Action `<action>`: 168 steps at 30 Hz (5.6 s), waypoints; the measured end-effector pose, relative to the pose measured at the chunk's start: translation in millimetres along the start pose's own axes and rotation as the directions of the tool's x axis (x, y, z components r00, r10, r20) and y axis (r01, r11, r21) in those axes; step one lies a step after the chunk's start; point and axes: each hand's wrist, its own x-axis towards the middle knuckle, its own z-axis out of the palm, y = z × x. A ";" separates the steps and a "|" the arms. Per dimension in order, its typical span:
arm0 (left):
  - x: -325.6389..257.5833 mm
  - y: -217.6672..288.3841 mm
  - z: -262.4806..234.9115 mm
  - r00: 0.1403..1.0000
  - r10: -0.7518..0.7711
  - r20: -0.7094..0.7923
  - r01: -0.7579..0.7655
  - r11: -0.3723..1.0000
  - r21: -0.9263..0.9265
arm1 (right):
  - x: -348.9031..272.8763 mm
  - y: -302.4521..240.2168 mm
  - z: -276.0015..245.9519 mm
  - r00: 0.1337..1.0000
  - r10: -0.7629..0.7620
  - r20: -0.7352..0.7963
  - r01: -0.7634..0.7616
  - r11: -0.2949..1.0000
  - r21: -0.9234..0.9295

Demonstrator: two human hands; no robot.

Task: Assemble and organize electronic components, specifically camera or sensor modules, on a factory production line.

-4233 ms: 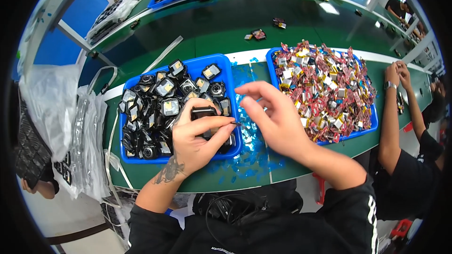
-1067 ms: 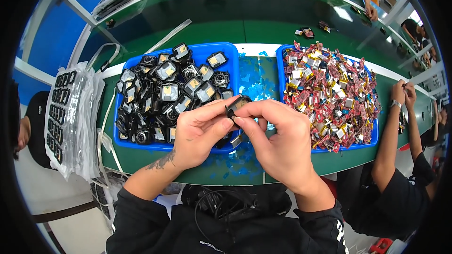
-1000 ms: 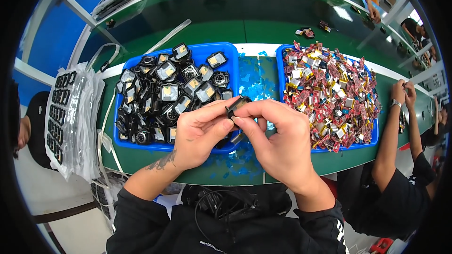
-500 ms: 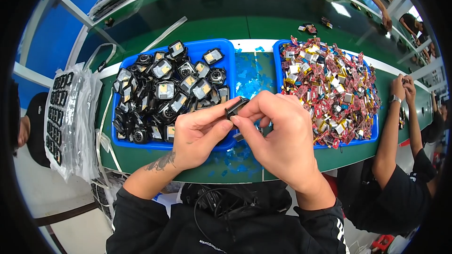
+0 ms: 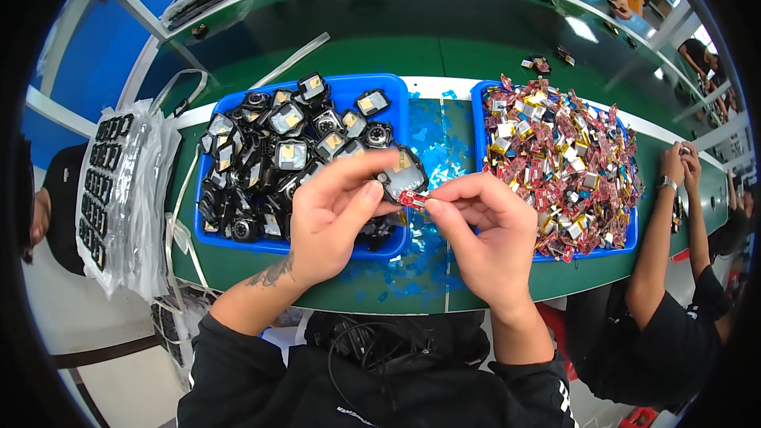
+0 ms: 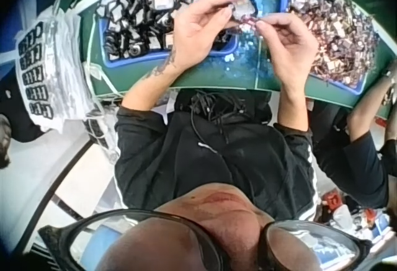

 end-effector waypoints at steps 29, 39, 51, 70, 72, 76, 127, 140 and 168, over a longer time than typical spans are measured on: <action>-4.9 3.3 1.5 0.959 -0.232 0.160 0.196 0.957 0.216 | -11.9 1.1 5.5 1.000 0.005 -0.020 -0.005 1.000 -0.014; -7.6 -6.7 3.1 0.988 -0.056 0.145 0.030 0.985 0.172 | -11.9 15.1 13.4 0.940 -0.331 -0.084 0.267 0.866 -0.422; -6.9 -11.7 1.9 0.990 -0.108 0.090 0.101 0.992 0.081 | -2.8 -2.2 6.8 0.999 -0.025 -0.042 0.014 0.971 -0.238; -5.8 -2.7 -10.5 0.989 -0.141 0.054 0.141 0.990 -0.004 | 0.8 1.1 21.2 1.000 -0.014 0.027 0.020 0.973 -0.229; -2.3 10.6 -2.7 0.981 -0.188 0.055 0.182 0.979 0.094 | 5.2 -1.1 14.2 0.990 -0.115 0.086 0.138 0.926 -0.352; 12.2 58.6 -47.4 0.917 0.328 0.227 -0.292 0.167 0.942 | 106.9 -14.8 11.9 0.970 -0.017 0.244 0.108 0.924 -0.366; 4.9 19.3 -5.1 0.975 0.112 0.191 -0.197 0.835 0.514 | 36.2 -24.3 -18.5 0.972 0.163 0.167 -0.171 0.985 0.033; 0.1 5.7 -13.4 0.955 0.200 0.218 -0.290 0.778 0.557 | 31.2 -16.7 -7.6 0.877 0.347 0.333 -0.400 0.911 0.105; -3.5 -16.0 -2.8 0.990 0.120 0.075 -0.139 0.922 0.360 | 3.9 6.3 9.4 0.995 -0.074 0.062 0.081 0.987 -0.136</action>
